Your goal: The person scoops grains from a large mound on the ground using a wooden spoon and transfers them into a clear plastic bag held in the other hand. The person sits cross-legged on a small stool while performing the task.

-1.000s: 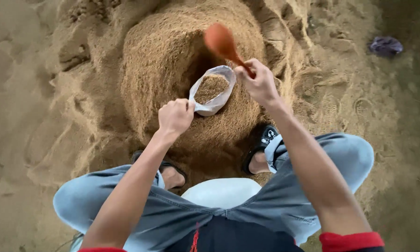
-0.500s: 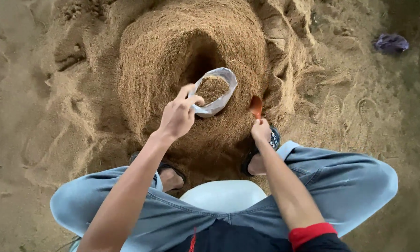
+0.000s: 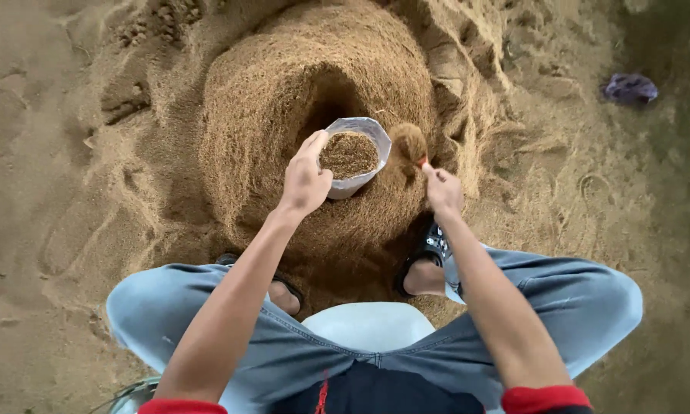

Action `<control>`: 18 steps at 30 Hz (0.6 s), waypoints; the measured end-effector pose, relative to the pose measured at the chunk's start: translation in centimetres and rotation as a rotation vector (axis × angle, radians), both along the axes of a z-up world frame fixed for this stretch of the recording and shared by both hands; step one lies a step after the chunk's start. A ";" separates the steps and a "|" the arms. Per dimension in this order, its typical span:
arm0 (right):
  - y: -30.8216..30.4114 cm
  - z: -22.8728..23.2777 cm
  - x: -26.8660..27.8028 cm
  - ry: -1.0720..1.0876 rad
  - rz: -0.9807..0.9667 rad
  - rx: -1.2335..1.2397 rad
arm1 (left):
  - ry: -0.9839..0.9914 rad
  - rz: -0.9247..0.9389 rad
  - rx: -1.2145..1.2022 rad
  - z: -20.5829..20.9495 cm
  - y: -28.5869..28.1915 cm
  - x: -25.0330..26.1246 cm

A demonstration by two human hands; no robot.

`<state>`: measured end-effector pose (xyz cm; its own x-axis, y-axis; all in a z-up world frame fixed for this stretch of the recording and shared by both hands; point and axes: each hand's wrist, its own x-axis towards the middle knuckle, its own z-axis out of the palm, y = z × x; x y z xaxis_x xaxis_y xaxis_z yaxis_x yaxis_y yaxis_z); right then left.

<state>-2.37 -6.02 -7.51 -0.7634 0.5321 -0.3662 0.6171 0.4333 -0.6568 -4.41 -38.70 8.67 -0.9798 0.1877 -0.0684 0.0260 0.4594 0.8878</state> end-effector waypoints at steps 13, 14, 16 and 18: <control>-5.1 17.4 -2.2 0.482 0.533 0.390 | 0.017 0.058 0.032 -1.2 0.3 -0.5; -4.7 15.5 -2.5 0.647 0.555 0.545 | 0.017 0.055 0.047 -1.1 0.3 -0.4; -4.1 12.3 -3.1 0.810 0.572 0.700 | 0.016 0.051 0.061 -1.0 0.0 -0.3; -3.7 9.8 -3.7 0.828 0.375 0.573 | 0.004 0.038 0.047 -1.1 -0.3 -0.3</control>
<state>-6.03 -9.74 2.34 -0.8097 0.1407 0.5698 -0.1631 0.8787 -0.4486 -4.67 -38.95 7.57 -0.9865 0.1535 -0.0566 0.0129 0.4179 0.9084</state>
